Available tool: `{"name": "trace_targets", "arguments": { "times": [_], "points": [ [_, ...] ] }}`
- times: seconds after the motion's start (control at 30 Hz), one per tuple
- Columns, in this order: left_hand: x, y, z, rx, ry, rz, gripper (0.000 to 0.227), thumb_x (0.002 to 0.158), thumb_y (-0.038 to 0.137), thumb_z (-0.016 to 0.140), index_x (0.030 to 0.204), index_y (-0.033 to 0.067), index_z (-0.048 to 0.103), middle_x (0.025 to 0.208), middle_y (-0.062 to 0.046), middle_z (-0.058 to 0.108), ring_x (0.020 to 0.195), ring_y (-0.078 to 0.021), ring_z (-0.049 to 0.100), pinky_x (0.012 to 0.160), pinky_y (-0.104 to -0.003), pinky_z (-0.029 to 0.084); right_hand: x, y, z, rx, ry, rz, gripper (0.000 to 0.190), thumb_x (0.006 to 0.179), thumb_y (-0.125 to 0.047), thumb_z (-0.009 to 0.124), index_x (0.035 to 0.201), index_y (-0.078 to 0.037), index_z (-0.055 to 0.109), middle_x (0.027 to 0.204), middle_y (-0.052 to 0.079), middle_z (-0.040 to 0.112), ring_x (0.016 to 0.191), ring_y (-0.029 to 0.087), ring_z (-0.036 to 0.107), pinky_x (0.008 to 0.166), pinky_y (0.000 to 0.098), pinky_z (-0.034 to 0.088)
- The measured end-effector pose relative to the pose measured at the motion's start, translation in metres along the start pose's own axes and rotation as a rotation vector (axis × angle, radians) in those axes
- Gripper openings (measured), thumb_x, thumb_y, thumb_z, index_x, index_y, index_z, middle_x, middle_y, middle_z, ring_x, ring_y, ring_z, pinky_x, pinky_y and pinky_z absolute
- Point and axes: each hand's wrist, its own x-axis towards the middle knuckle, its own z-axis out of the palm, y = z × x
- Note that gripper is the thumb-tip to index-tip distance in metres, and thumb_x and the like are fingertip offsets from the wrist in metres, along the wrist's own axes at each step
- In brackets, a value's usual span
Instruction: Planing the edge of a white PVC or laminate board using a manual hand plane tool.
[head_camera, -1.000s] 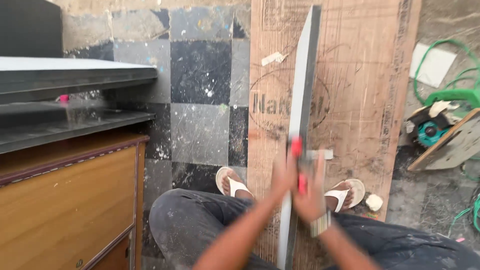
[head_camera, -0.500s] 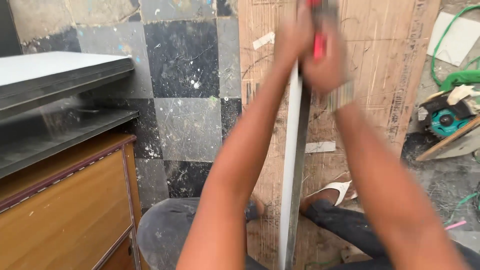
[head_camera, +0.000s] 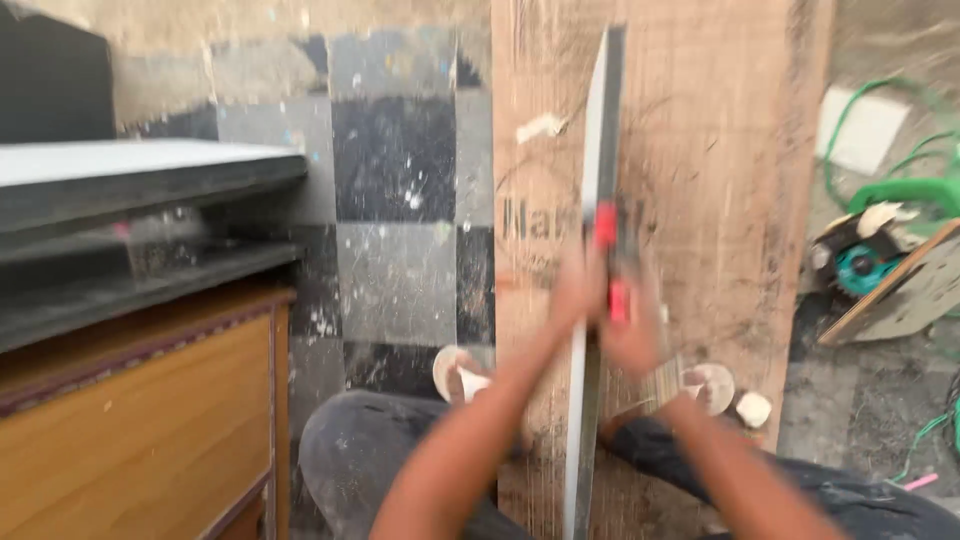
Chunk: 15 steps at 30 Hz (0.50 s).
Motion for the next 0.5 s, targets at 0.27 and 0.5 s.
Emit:
{"name": "trace_targets", "arguments": {
  "times": [0.27,0.5],
  "points": [
    [-0.263,-0.119,0.025,-0.047,0.109,0.062,0.041,0.109,0.02,0.041,0.139,-0.0056,0.05,0.097,-0.022,0.063,0.085,-0.0329,0.063,0.073,-0.045,0.051,-0.244,0.028,0.022,0.177,-0.083,0.003,0.051,0.073,-0.007,0.071,0.122,-0.003,0.061,0.141,0.03,0.052,0.135,0.049,0.048,0.113,0.0482,0.038],
    [0.045,0.007,-0.034,-0.109,0.088,0.082,0.049,0.105,0.032,0.039,0.138,-0.0001,0.054,0.08,-0.023,0.068,0.067,-0.0326,0.069,0.057,-0.046,0.05,0.047,0.004,0.02,-0.031,0.035,-0.203,0.051,0.093,-0.016,0.067,0.138,0.005,0.055,0.146,0.036,0.051,0.142,0.053,0.044,0.117,0.0573,0.035]
  ]
}}
